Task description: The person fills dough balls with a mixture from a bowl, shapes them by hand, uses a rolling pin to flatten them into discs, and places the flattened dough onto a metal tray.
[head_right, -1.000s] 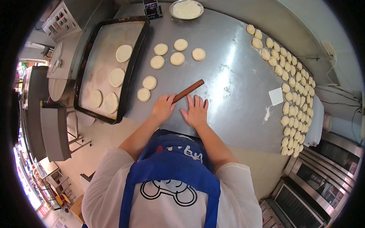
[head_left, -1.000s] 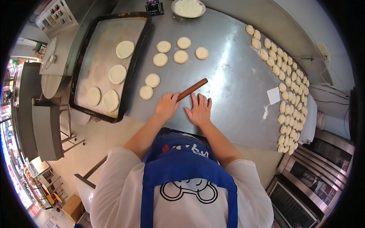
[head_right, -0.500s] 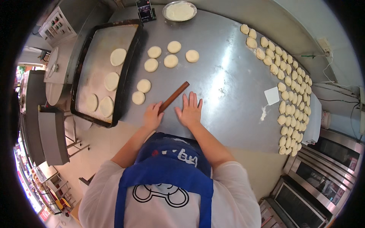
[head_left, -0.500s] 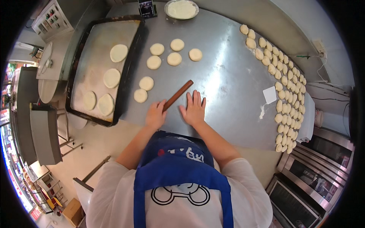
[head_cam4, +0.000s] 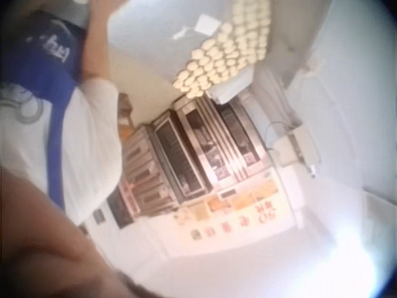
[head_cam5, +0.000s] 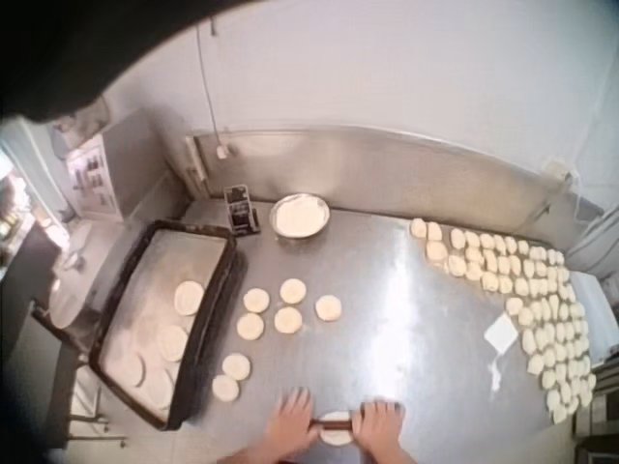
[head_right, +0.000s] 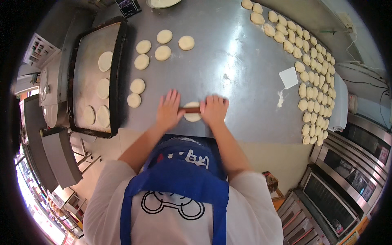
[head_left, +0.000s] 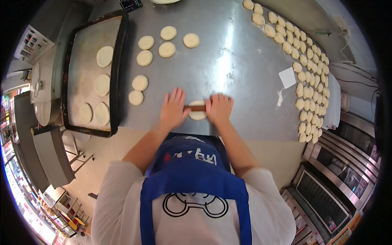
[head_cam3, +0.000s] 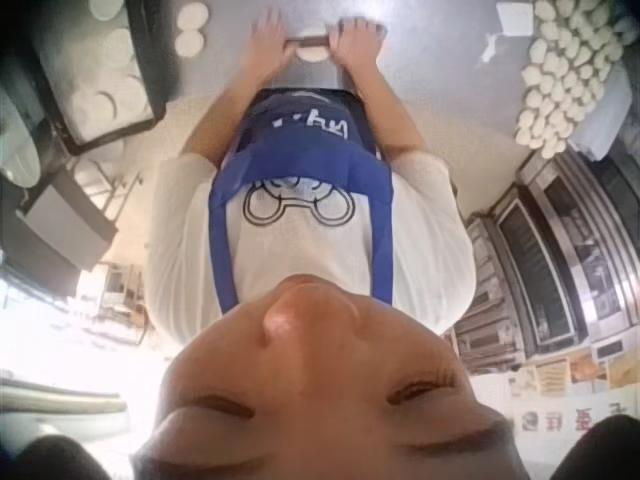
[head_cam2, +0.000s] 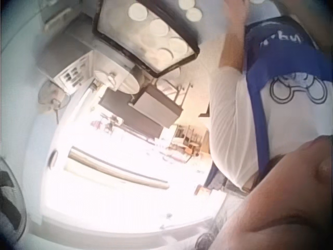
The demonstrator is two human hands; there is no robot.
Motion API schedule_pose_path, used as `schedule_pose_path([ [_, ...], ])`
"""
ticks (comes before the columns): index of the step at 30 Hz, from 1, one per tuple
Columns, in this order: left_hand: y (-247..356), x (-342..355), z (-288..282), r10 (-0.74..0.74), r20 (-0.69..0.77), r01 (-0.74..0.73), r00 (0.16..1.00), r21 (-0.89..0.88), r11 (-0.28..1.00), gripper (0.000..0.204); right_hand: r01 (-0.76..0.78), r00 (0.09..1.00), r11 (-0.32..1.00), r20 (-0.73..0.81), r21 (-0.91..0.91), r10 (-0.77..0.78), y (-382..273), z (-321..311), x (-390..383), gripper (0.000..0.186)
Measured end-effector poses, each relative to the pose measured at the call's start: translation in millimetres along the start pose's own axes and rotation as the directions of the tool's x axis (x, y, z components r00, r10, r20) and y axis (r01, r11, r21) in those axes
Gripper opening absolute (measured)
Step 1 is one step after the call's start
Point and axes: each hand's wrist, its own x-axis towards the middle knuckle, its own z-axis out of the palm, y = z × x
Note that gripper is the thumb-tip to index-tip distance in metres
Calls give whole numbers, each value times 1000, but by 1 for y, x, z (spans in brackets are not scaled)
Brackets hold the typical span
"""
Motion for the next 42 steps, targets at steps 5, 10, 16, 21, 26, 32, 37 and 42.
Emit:
schedule_pose_path([
  [5,-5,47,-33,-22,-6,22,1000,174,984,79,93,981,979,-184,182,-59,6,-2,56,26],
  [10,-9,-61,11,358,135,-349,924,-86,933,80,118,984,967,103,226,-144,17,-21,-79,54],
  [16,-16,45,-6,148,-132,-157,980,-60,986,61,39,999,999,19,-26,-39,12,-17,36,51],
  [21,-1,60,26,195,-124,-212,973,-142,967,55,128,992,991,2,27,-128,13,-4,25,52],
  [26,23,51,-12,-49,341,197,939,-416,887,32,144,988,979,42,146,-151,11,-14,-101,55],
  [32,31,15,15,-261,296,378,919,-848,371,46,54,998,945,25,322,-66,7,-31,-84,26],
  [37,-22,-23,23,-198,202,283,959,-705,651,76,64,986,952,128,301,-107,10,-37,-83,22],
  [42,-7,7,-32,-209,23,206,978,-305,930,75,22,998,981,-64,194,-10,-28,-27,-15,20],
])
